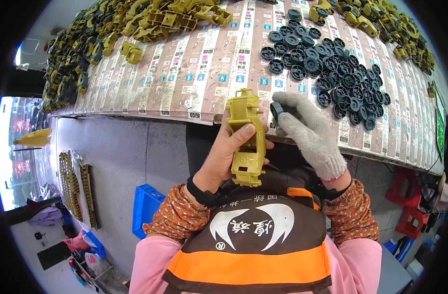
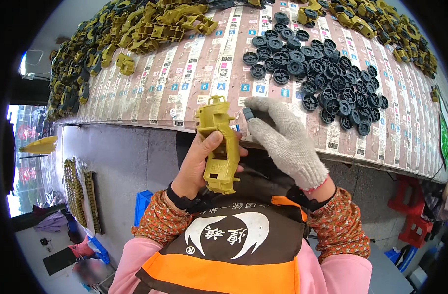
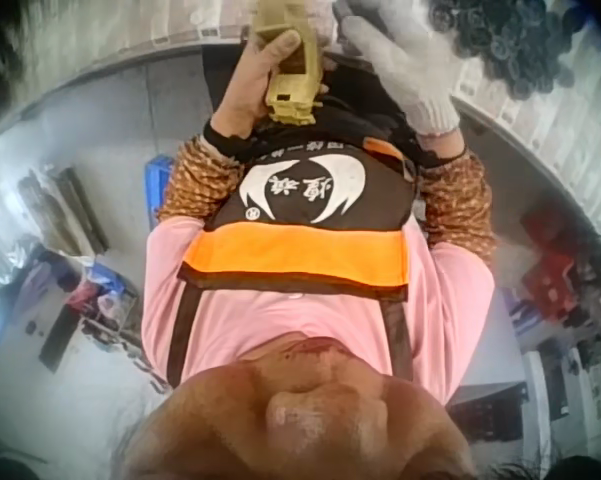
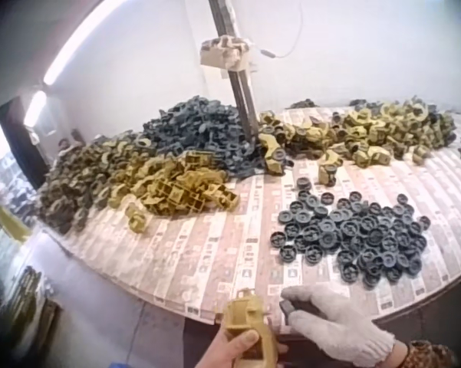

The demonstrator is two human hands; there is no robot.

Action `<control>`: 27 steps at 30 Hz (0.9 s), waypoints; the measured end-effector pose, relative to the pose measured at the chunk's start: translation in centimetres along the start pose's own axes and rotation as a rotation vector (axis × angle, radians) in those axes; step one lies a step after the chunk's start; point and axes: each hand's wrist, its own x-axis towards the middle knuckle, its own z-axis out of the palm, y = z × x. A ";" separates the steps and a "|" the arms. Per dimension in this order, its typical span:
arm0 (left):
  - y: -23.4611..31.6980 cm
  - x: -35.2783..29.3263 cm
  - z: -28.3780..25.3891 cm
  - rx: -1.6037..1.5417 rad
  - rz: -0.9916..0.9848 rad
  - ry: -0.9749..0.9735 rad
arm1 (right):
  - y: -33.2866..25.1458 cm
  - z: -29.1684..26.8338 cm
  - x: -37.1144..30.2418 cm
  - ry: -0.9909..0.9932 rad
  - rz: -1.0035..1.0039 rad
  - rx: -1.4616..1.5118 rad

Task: The person sits at a table covered with yellow plastic frames and black wheels. They repeatedly pick up a yellow frame, insert a black wheel into a slot, and place the assembled unit back on the table. The task involves repetitive manual assembly of these components.

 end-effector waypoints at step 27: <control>-3.2 0.9 0.2 0.859 0.460 -0.149 | 0.4 1.7 -4.6 0.075 -0.200 -0.438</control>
